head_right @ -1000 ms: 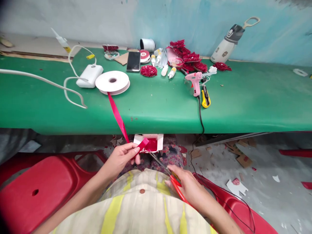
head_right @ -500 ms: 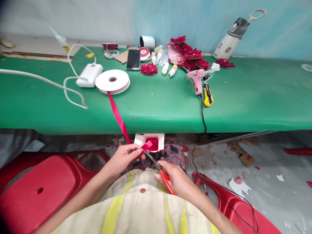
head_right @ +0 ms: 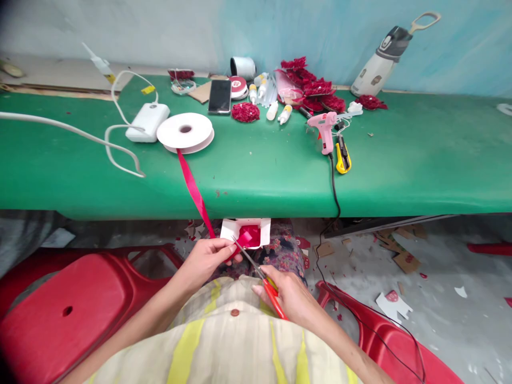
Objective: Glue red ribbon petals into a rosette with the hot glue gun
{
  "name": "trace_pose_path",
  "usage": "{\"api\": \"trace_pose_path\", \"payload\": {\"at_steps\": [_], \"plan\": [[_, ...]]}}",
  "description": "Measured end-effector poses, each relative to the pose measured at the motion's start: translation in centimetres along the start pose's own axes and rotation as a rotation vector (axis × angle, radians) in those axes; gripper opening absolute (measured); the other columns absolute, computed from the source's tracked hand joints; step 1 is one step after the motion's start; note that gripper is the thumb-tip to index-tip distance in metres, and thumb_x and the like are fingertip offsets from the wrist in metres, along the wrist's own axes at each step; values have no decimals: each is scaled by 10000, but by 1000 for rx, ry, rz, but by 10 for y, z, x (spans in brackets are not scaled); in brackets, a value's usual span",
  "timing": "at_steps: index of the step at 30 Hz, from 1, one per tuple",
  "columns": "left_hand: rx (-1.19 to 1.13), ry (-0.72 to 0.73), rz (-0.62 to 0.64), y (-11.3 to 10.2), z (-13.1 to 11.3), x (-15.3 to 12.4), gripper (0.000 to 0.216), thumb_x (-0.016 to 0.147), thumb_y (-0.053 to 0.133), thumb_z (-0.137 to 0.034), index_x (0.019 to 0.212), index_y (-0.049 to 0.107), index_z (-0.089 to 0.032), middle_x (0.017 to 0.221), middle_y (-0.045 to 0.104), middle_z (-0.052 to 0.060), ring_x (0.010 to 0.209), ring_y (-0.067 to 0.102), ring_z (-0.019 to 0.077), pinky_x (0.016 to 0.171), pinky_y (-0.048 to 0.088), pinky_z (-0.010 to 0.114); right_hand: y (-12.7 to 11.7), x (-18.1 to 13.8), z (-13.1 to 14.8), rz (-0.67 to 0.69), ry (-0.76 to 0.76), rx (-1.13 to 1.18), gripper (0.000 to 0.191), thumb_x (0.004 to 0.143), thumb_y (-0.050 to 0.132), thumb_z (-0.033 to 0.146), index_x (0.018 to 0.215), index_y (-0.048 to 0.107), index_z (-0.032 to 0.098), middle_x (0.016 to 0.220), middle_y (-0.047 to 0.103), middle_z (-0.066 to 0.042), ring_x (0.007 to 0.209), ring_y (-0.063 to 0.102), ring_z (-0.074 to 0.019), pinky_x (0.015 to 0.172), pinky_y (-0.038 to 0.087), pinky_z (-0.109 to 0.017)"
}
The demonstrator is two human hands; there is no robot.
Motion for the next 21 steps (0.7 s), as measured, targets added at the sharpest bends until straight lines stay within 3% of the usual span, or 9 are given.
{"api": "trace_pose_path", "payload": {"at_steps": [10, 21], "plan": [[2, 8, 0, 0, 1, 1, 295, 787, 617, -406, 687, 715, -146, 710, 723, 73, 600, 555, 145, 603, 424, 252, -5, -1, 0, -59, -37, 52, 304, 873, 565, 457, 1030, 639, 208, 643, 591, 19, 570, 522, -139, 558, 408, -223], [-18, 2, 24, 3, 2, 3, 280, 788, 610, -380, 665, 692, -143, 693, 711, 73, 584, 542, 139, 601, 422, 253, -4, 0, -1, -4, 13, -98, 280, 924, 472, 428, 1015, 600, 197, 712, 620, -5, 596, 549, -154, 579, 405, -242]]}}
Point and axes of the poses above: each hand's wrist, its own x-axis towards the middle knuckle, its own y-axis out of the palm, z = x × y, the point moved 9 cm from there along x, towards the middle knuckle
